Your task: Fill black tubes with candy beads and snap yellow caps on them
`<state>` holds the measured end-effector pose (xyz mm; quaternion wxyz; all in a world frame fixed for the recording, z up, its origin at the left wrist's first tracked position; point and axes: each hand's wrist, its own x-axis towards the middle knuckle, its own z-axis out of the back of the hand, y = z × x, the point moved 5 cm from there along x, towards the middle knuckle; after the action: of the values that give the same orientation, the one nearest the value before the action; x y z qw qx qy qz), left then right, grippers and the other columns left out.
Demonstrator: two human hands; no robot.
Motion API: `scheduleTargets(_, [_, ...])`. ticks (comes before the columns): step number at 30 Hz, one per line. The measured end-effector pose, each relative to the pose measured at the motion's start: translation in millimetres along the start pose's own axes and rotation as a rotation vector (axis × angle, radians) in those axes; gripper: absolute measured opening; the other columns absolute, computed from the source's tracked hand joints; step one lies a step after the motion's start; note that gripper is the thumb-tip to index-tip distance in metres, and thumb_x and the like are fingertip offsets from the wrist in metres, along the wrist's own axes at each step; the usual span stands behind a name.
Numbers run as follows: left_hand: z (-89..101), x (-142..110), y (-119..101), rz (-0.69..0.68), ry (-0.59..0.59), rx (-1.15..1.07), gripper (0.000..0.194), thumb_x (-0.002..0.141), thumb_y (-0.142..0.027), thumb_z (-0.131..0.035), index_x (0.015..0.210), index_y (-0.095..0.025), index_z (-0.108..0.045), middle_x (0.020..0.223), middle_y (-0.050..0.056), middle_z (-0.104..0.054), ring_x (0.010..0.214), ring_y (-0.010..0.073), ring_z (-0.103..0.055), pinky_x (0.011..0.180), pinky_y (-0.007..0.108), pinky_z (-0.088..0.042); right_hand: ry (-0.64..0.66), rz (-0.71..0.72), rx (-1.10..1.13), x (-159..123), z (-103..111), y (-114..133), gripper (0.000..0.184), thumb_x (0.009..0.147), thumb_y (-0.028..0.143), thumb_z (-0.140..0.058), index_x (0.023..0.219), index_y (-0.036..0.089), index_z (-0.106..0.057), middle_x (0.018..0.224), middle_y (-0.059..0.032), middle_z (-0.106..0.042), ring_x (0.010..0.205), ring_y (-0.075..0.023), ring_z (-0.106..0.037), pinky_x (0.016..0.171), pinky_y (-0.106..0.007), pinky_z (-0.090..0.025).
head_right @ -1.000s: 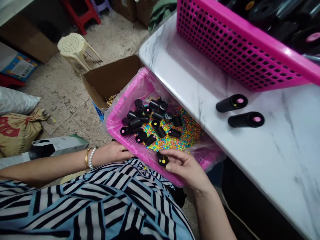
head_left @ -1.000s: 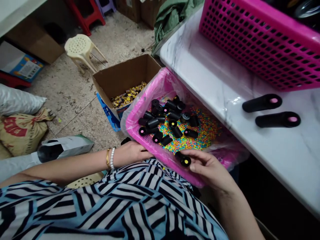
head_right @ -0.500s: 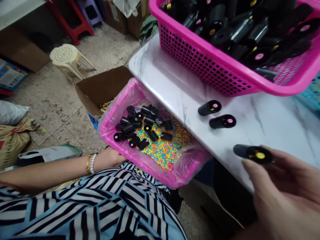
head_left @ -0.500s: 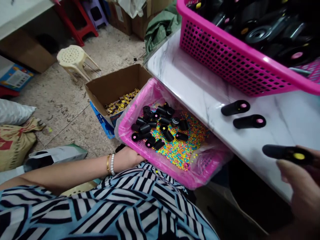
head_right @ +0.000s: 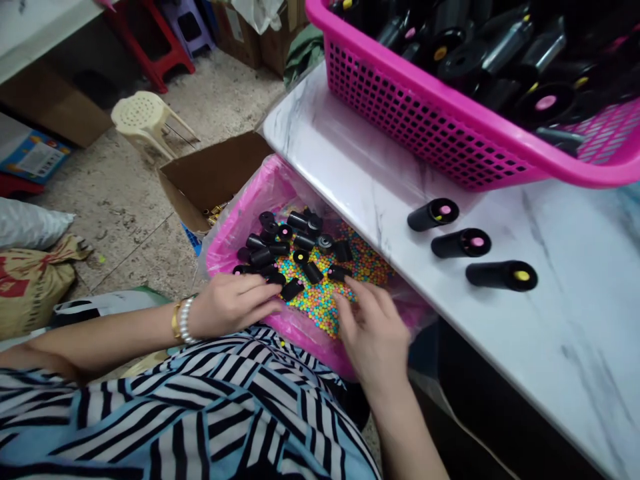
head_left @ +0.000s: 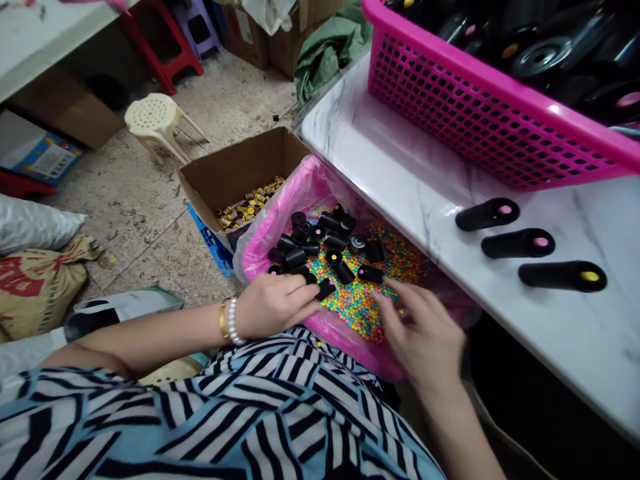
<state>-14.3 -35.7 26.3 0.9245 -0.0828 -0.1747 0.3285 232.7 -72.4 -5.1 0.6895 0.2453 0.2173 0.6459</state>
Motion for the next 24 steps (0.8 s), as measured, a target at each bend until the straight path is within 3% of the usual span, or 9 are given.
scheduleTargets(2, [-19.4, 23, -3, 0.055, 0.179, 0.072, 0.031, 0.092, -0.042, -0.064, 0.092, -0.012, -0.067, 0.083, 0.007, -0.065, 0.077, 0.0195, -0.062, 0.061, 0.029, -0.05, -0.009, 0.005, -0.177, 16, -27, 11, 0.04, 0.094, 0.041, -0.057, 0.124, 0.018, -0.068, 0.111, -0.0155, -0.066, 0.089, -0.0273, -0.067, 0.08, -0.041, -0.054])
scheduleTargets(5, [-42.4, 42, -5, 0.073, 0.395, 0.057, 0.031, 0.086, -0.04, -0.072, 0.085, -0.01, -0.067, 0.089, 0.012, -0.064, 0.087, 0.0256, -0.061, 0.069, 0.034, -0.052, 0.005, 0.083, -0.269, 31, -45, 15, 0.035, 0.094, 0.036, -0.055, 0.118, 0.016, -0.072, 0.109, -0.0158, -0.065, 0.089, -0.0271, -0.066, 0.078, -0.039, -0.056])
scheduleTargets(9, [-50.0, 45, -5, 0.029, 0.469, -0.007, 0.016, 0.092, -0.026, -0.062, 0.092, -0.011, -0.068, 0.094, 0.011, -0.065, 0.088, 0.025, -0.061, 0.074, 0.036, -0.052, 0.084, 0.28, -0.302, 17, -45, 19, 0.032, 0.095, 0.025, -0.052, 0.12, 0.02, -0.071, 0.115, -0.0154, -0.062, 0.097, -0.0264, -0.063, 0.079, -0.038, -0.056])
scheduleTargets(13, [-48.2, 43, -4, -0.002, 0.482, -0.06, 0.012, 0.093, -0.019, -0.058, 0.091, -0.011, -0.067, 0.091, 0.01, -0.066, 0.087, 0.0247, -0.061, 0.078, 0.037, -0.052, 0.275, 0.28, -0.195, -5, -48, 21, 0.026, 0.09, 0.026, -0.061, 0.111, 0.024, -0.075, 0.101, -0.0108, -0.066, 0.089, -0.0244, -0.064, 0.077, -0.037, -0.056])
scheduleTargets(15, [-46.5, 43, -4, -0.016, 0.47, -0.092, 0.011, 0.092, -0.017, -0.056, 0.091, -0.012, -0.066, 0.09, 0.01, -0.067, 0.086, 0.0241, -0.062, 0.08, 0.037, -0.052, 0.3, 0.192, -0.022, -7, -43, 18, 0.024, 0.086, 0.029, -0.066, 0.108, 0.024, -0.075, 0.098, -0.0083, -0.068, 0.087, -0.0226, -0.065, 0.079, -0.035, -0.056])
scheduleTargets(19, [-40.7, 42, -6, -0.015, 0.39, -0.268, 0.013, 0.087, -0.016, -0.06, 0.1, -0.013, -0.061, 0.091, 0.008, -0.068, 0.085, 0.0212, -0.063, 0.081, 0.033, -0.051, 0.219, -0.116, 0.296, -2, -18, 3, 0.033, 0.083, 0.04, -0.071, 0.112, 0.025, -0.074, 0.094, -0.0062, -0.068, 0.079, -0.0187, -0.064, 0.071, -0.031, -0.054])
scheduleTargets(22, [-36.1, 41, -7, -0.015, 0.286, -0.455, 0.019, 0.086, -0.012, -0.057, 0.105, -0.014, -0.058, 0.092, 0.007, -0.068, 0.087, 0.0193, -0.063, 0.081, 0.031, -0.052, 0.288, -0.382, 0.602, -4, -10, -6, 0.044, 0.078, 0.046, -0.077, 0.115, 0.022, -0.073, 0.089, -0.0052, -0.07, 0.07, -0.0156, -0.062, 0.065, -0.028, -0.053])
scheduleTargets(24, [-34.0, 41, -9, -0.027, 0.209, -0.551, 0.024, 0.088, -0.013, -0.054, 0.112, -0.014, -0.057, 0.099, 0.009, -0.069, 0.09, 0.0191, -0.063, 0.084, 0.032, -0.052, 0.328, -0.513, 0.783, -8, -10, -7, 0.048, 0.073, 0.046, -0.081, 0.114, 0.022, -0.074, 0.091, -0.0054, -0.072, 0.071, -0.0149, -0.064, 0.069, -0.028, -0.055])
